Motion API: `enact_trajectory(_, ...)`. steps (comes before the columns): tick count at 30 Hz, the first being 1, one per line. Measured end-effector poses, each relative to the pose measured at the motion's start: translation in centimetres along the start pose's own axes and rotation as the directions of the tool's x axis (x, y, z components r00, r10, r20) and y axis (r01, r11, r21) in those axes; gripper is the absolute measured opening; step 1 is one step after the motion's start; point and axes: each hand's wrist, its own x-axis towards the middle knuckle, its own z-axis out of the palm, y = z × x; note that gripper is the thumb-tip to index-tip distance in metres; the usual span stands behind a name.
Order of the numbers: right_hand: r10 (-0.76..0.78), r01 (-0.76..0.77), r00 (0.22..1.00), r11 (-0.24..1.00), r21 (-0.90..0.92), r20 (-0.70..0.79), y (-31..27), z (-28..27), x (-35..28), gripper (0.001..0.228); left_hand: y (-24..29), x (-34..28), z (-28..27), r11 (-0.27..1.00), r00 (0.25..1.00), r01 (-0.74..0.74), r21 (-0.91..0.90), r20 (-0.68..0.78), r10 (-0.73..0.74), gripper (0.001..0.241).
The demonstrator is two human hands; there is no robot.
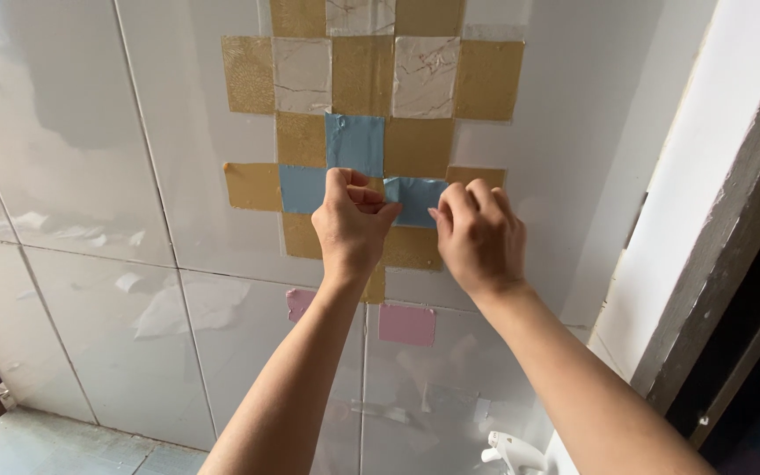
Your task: Applying decorative vinyl tile stickers to a tiled wall.
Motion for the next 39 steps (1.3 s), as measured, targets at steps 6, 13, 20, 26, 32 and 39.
enact_trajectory(6,-0.294,0.297,0.955,0.947,-0.122,0.037,1.6,-1.2,-1.5,0.01,-0.1,0.1,-0.1,1.0,1.0,-0.023,0.017,0.014,0.023,0.046)
enact_trajectory(13,-0.526,0.642,0.76,0.7,-0.315,0.381,2.8,-1.7,-3.5,0.046,0.5,0.1,-0.3,0.985,0.992,-0.127,0.117,0.0,0.127,0.05)
enact_trajectory(20,-0.438,0.589,0.787,0.743,-0.317,0.435,0.9,-1.0,-2.6,0.079,2.9,-0.6,-0.5,0.953,0.992,-0.122,0.277,-0.005,0.128,0.05)
enact_trajectory(26,-0.392,0.538,0.814,0.787,-0.302,0.429,0.8,-0.4,-3.2,0.088,0.6,-2.7,-0.3,0.678,0.898,-0.411,0.61,0.14,0.418,0.036)
enact_trajectory(32,-0.407,0.564,0.784,0.783,-0.263,0.468,1.9,-0.3,-3.8,0.076,-2.8,-5.9,1.2,0.432,0.672,-0.728,0.532,0.427,0.606,0.06)
enact_trajectory(39,-0.381,0.553,0.791,0.781,-0.291,0.478,1.3,-0.4,-3.7,0.079,-3.1,-6.9,0.5,0.599,0.796,-0.602,0.528,0.337,0.503,0.07)
